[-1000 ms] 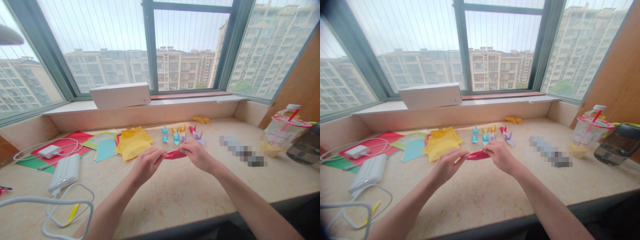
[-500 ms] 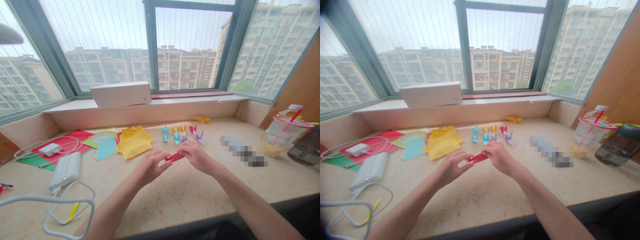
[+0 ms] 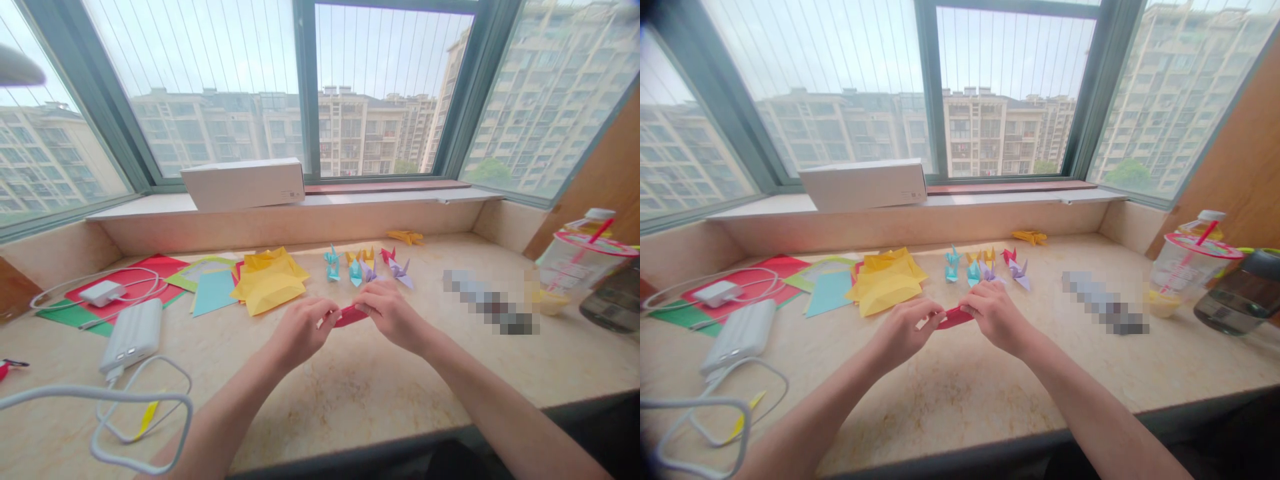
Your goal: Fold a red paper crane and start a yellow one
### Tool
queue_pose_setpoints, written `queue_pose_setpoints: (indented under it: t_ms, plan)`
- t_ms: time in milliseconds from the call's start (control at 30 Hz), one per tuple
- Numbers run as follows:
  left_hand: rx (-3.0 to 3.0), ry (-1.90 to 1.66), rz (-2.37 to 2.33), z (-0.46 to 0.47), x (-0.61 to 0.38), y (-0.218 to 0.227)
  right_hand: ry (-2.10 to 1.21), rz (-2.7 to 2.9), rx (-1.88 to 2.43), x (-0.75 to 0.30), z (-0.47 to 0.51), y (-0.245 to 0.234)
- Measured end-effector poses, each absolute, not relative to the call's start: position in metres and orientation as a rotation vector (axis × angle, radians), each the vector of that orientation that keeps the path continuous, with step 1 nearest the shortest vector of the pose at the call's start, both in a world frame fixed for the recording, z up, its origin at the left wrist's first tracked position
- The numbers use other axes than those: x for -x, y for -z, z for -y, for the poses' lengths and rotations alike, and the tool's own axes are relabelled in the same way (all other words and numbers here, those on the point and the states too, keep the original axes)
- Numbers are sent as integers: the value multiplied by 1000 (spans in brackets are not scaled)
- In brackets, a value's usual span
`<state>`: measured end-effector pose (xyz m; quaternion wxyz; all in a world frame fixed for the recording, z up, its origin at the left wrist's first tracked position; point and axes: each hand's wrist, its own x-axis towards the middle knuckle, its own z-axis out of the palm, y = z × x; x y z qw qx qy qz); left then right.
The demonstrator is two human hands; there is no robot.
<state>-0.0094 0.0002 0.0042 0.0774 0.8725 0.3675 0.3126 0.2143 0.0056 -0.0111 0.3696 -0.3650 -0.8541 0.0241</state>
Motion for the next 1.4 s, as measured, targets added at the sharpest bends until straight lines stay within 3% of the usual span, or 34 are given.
queue_pose_setpoints:
  t_ms: [1400]
  plan:
    - [-2486,-986,-1109,-4,15,-10,-264,2033,949,-223,-9,0]
